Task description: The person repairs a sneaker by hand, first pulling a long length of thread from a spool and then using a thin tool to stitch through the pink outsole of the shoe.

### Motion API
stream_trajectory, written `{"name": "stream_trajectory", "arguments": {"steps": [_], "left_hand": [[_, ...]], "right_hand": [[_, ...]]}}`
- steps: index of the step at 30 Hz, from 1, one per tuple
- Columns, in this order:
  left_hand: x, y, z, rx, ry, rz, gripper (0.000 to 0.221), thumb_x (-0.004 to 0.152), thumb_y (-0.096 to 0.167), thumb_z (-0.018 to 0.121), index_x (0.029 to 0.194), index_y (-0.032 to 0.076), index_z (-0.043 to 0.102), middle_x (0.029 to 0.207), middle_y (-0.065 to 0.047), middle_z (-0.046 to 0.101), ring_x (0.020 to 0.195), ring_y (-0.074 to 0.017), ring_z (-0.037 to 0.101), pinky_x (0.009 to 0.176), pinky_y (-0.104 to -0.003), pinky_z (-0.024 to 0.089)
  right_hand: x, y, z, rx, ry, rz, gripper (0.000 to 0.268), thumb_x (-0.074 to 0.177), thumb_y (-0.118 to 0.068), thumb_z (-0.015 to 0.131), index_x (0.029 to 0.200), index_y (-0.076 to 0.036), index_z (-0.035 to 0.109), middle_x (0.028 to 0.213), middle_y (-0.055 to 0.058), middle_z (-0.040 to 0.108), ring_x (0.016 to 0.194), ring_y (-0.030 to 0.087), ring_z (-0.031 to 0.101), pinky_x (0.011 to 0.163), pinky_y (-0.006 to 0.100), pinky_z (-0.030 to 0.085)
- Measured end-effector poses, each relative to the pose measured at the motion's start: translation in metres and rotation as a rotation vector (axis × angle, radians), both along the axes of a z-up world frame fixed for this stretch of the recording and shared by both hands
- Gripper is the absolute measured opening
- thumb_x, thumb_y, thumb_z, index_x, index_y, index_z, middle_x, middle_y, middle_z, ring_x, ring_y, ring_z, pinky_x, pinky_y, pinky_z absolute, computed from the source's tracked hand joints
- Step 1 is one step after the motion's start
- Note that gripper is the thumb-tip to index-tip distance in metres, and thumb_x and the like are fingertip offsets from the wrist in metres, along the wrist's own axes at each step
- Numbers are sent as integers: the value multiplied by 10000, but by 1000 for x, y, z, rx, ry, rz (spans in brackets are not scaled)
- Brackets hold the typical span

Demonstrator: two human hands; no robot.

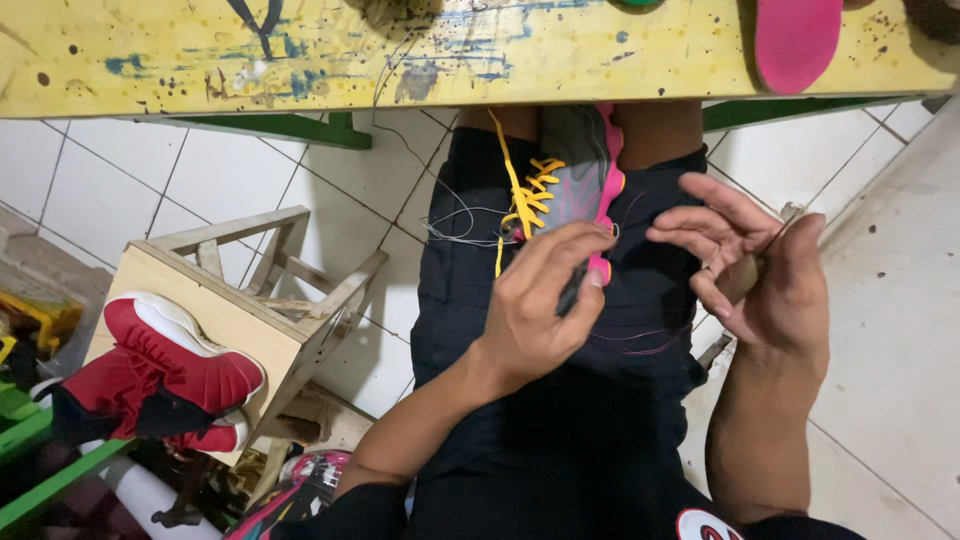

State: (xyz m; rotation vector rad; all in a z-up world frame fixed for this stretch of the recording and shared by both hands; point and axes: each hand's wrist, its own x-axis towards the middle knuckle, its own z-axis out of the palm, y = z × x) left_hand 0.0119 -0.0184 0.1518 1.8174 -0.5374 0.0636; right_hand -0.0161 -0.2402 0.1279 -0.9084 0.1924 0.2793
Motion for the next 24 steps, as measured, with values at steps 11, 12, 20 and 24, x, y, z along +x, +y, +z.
{"name": "stream_trajectory", "arguments": {"steps": [11, 12, 20, 24], "left_hand": [[-5, -30, -12, 158, -35, -1, 180, 974, 193, 672, 1154, 202, 667, 964, -42, 513, 776, -144, 565, 680, -292, 529], [-3, -33, -12, 213, -88, 15, 192, 970, 229, 700, 1160, 227, 681, 955, -40, 490, 738, -136, 532, 645, -287, 518], [0, -46, -14, 288, -175, 23, 132, 923, 128, 702, 1049, 161, 682, 945, -75, 539, 754, -255, 598, 607, -386, 494], [-3, -46, -17, 108, 3, 13, 116, 910, 128, 695, 1013, 179, 710, 941, -34, 557, 762, -182, 597, 639, -337, 498]], "right_hand": [[2, 22, 22, -208, 30, 97, 1091, 789, -817, 459, 1532, -66, 184, 1310, 257, 540, 705, 142, 531, 387, 161, 383], [1, 25, 24, -321, -1, 139, 1169, 759, -881, 427, 1539, -59, 139, 1329, 223, 524, 399, 82, 415, 378, 168, 353], [3, 33, 45, -646, 132, 248, 995, 666, -547, 299, 1559, -139, 144, 1143, 154, 520, 524, 160, 414, 435, 260, 389], [-5, 29, 47, -627, -17, 315, 1145, 756, -801, 421, 1559, -121, -29, 618, 6, 347, 406, 75, 359, 367, 201, 330]]}}
